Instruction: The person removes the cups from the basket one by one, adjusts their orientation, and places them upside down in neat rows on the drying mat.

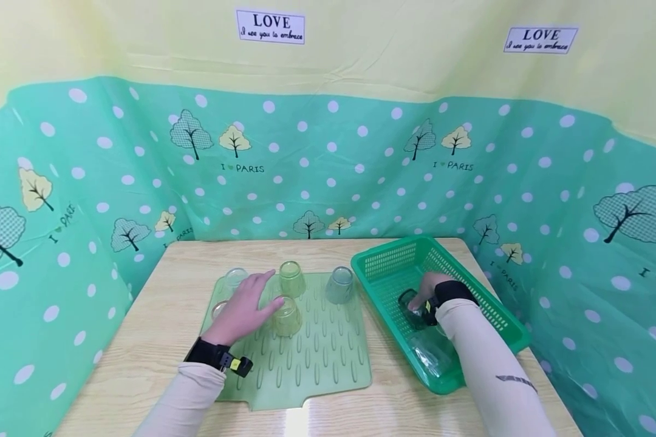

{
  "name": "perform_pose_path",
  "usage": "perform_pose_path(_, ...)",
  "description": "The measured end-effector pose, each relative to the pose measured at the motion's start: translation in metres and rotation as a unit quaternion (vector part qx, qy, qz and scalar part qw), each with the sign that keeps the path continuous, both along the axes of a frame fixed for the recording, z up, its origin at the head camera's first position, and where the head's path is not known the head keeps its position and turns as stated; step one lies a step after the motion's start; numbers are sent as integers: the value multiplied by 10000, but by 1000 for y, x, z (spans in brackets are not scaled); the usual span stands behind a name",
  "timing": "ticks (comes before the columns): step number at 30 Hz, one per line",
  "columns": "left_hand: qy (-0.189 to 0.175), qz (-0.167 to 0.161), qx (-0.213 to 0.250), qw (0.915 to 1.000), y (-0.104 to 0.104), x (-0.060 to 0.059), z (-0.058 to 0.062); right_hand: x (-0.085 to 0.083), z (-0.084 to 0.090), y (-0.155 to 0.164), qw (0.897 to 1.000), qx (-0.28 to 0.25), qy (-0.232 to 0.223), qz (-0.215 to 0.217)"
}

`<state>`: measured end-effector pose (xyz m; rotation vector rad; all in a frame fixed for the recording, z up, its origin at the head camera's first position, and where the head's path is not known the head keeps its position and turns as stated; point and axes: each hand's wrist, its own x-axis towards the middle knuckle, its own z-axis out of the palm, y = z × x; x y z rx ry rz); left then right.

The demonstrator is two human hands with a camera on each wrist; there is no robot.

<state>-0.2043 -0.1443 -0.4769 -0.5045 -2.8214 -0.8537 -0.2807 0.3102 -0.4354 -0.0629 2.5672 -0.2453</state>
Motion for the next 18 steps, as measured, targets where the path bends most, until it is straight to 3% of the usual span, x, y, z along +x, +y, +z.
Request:
perform_pose_path(4,152,-91,62,9998,3,2,2,8,-4,1,9989,-173,100,413)
perform_pose_path(11,142,-181,157,9996,10,9,9,24,-6,5,9982,-452,68,382)
perform_pose_path(18,97,-172,144,9997,11,13,15,29,-11,-5,9966,-532,409,479)
